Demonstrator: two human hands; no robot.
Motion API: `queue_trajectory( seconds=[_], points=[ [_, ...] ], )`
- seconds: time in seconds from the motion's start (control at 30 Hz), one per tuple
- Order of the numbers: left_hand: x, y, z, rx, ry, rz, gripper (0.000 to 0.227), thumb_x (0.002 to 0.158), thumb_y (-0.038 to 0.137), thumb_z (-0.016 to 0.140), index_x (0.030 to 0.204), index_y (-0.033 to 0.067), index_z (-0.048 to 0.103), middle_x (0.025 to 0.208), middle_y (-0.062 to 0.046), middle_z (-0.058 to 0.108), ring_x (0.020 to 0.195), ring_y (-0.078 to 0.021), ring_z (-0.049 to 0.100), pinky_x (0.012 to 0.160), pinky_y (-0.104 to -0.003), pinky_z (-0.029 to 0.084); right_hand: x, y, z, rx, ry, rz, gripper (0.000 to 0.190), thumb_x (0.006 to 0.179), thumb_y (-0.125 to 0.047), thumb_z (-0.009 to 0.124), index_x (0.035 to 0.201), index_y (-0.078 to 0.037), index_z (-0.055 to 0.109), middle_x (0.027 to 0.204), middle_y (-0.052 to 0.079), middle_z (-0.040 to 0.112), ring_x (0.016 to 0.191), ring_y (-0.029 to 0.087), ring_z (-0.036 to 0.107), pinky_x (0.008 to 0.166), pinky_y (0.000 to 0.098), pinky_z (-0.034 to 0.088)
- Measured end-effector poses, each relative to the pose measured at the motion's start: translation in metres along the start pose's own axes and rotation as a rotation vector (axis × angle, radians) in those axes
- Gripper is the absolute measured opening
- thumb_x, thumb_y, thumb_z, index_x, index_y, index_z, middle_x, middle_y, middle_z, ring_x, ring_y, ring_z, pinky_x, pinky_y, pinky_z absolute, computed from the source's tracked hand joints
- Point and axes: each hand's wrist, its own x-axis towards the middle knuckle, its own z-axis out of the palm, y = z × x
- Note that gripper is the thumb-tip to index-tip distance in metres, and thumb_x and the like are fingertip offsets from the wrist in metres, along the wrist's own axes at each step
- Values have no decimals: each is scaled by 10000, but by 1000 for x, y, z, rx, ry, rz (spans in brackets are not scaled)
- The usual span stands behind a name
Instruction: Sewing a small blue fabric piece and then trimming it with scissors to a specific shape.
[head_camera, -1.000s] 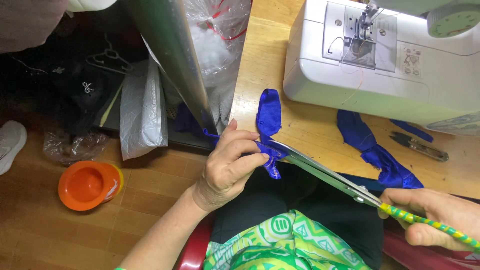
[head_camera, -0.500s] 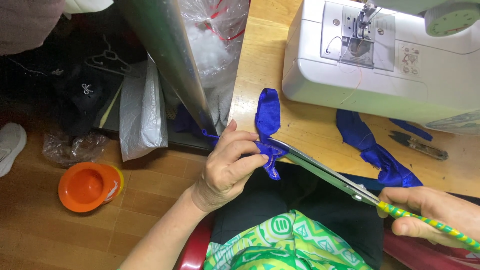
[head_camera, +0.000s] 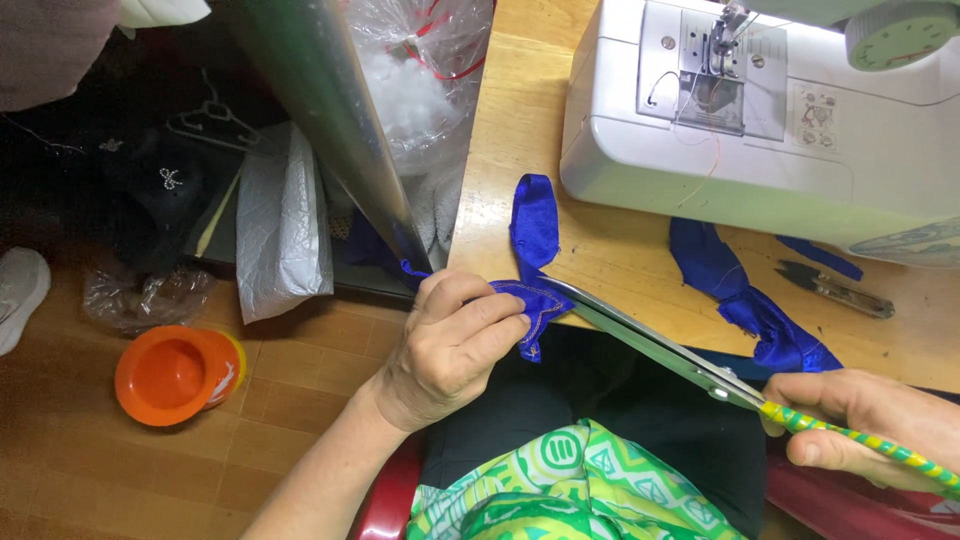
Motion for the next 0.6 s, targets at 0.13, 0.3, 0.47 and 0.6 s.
queue_trajectory(
  seconds=[0.13, 0.3, 0.47, 0.6],
  points=[
    [0, 1, -2, -6, -20, 3, 67, 991, -25, 651, 1027, -5, 705, 1048, -137, 729, 908, -320, 651, 781, -417, 509, 5, 22, -1, -82, 23, -68, 508, 672, -722, 708, 837, -254, 817, 663, -83, 654, 635, 115, 552, 635, 264, 485],
    [0, 1, -2, -26, -15, 2, 42, 986, -28, 669, 1017, -22, 697, 1036, -164, 725, 901, -330, 653, 776, -418, 548, 4, 14, -5, -280, 72, 77, 474, 619, -792, 715, 838, -384, 820, 635, -143, 704, 623, 70, 605, 647, 221, 515],
    [-1, 1, -2, -53, -12, -11, 54, 995, -28, 650, 1033, -20, 687, 1050, -162, 723, 919, -330, 648, 803, -418, 562, 3, 9, -13, -266, 39, 46, 629, 529, -824, 610, 932, -387, 816, 635, -146, 717, 624, 79, 576, 629, 239, 519],
    [0, 1, -2, -66, 6, -21, 37, 977, -35, 677, 999, -26, 705, 1029, -156, 729, 918, -321, 649, 795, -401, 562, -1, -10, -19, -289, 24, 17, 612, 565, -826, 594, 928, -379, 802, 629, -134, 685, 602, 82, 592, 618, 246, 516]
  ],
)
